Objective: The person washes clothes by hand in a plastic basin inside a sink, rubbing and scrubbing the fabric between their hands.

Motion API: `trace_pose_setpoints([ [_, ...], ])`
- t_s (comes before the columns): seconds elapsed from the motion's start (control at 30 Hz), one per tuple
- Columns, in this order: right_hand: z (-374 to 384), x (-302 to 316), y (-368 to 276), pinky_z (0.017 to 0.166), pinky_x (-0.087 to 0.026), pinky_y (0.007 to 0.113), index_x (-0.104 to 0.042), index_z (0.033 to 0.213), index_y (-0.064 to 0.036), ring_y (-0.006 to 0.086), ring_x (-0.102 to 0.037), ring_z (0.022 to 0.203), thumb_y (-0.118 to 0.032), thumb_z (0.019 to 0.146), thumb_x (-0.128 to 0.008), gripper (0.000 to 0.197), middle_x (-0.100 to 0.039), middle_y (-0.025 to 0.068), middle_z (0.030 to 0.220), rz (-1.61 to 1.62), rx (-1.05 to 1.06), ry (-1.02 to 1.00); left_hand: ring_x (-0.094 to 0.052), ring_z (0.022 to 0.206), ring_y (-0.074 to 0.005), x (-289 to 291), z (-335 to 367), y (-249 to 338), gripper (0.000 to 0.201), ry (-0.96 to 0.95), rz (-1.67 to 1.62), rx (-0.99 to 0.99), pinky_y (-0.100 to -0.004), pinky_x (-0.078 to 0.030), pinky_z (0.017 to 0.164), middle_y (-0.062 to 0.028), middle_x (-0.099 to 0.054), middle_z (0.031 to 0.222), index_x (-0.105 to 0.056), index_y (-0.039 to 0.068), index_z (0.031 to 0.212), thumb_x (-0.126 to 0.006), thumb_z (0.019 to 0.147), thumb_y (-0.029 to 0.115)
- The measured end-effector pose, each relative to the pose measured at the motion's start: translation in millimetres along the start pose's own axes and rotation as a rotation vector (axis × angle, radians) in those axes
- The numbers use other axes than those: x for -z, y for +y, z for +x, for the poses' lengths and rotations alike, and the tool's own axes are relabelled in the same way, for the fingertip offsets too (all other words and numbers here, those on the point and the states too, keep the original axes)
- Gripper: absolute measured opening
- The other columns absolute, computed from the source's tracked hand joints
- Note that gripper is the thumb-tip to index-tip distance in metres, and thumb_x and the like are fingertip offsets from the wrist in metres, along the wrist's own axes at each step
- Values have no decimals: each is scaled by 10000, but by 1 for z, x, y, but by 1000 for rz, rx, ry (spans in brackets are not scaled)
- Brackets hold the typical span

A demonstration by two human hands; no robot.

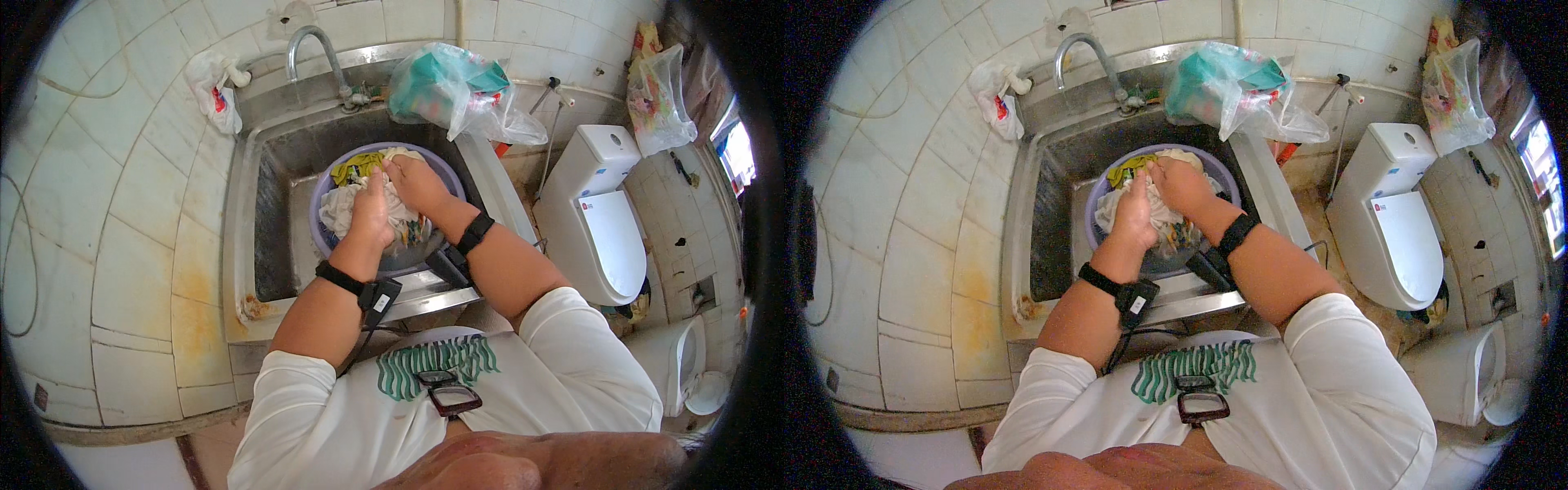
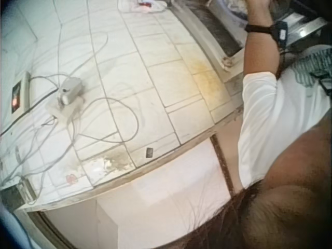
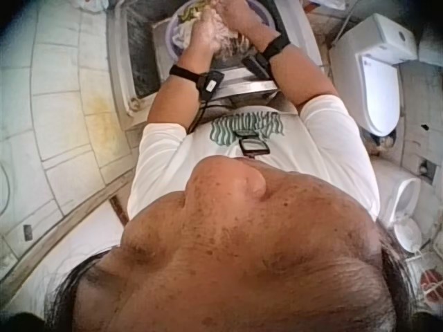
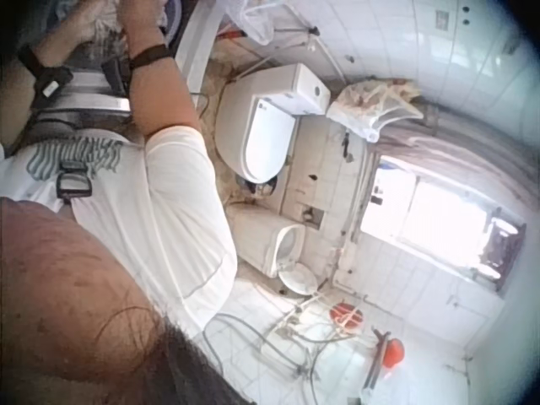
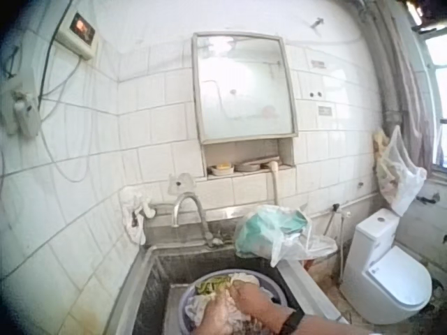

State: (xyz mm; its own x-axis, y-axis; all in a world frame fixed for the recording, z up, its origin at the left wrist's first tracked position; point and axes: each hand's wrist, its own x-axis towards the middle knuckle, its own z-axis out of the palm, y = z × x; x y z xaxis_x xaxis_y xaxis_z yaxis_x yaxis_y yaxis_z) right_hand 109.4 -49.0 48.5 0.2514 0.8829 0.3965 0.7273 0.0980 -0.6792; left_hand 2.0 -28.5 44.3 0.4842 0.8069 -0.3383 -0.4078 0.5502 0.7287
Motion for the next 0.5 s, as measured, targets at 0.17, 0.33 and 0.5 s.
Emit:
trace_pose_setpoints([
  [0.17,-8,14,-27,670,-449,506,-558,848,-53,423,-582,751,-325,909,-439,303,-616,214,766,-138,12,-89,-569,1011,-243,7,5,-3,520,-66,27,-31,-392,-457,868,-145,-569,1129,-484,-19,1183,-449,926,432],
  [0.33,-7,11,-24,668,-439,483,-544,846,-40,438,-557,773,-314,897,-471,288,-588,248,778,2,172,-77,-546,1047,-233,16,15,-13,518,-72,-23,-29,-380,-431,896,-130,-570,1133,-493,-22,1182,-429,934,428],
  [0.5,5,-6,16,681,-440,489,-544,859,-47,433,-562,780,-298,888,-484,260,-594,249,793,134,132,5,-544,1049,-235,12,19,-11,535,-40,66,-51,-374,-433,884,-139,-566,1136,-489,-30,1187,-408,934,434],
])
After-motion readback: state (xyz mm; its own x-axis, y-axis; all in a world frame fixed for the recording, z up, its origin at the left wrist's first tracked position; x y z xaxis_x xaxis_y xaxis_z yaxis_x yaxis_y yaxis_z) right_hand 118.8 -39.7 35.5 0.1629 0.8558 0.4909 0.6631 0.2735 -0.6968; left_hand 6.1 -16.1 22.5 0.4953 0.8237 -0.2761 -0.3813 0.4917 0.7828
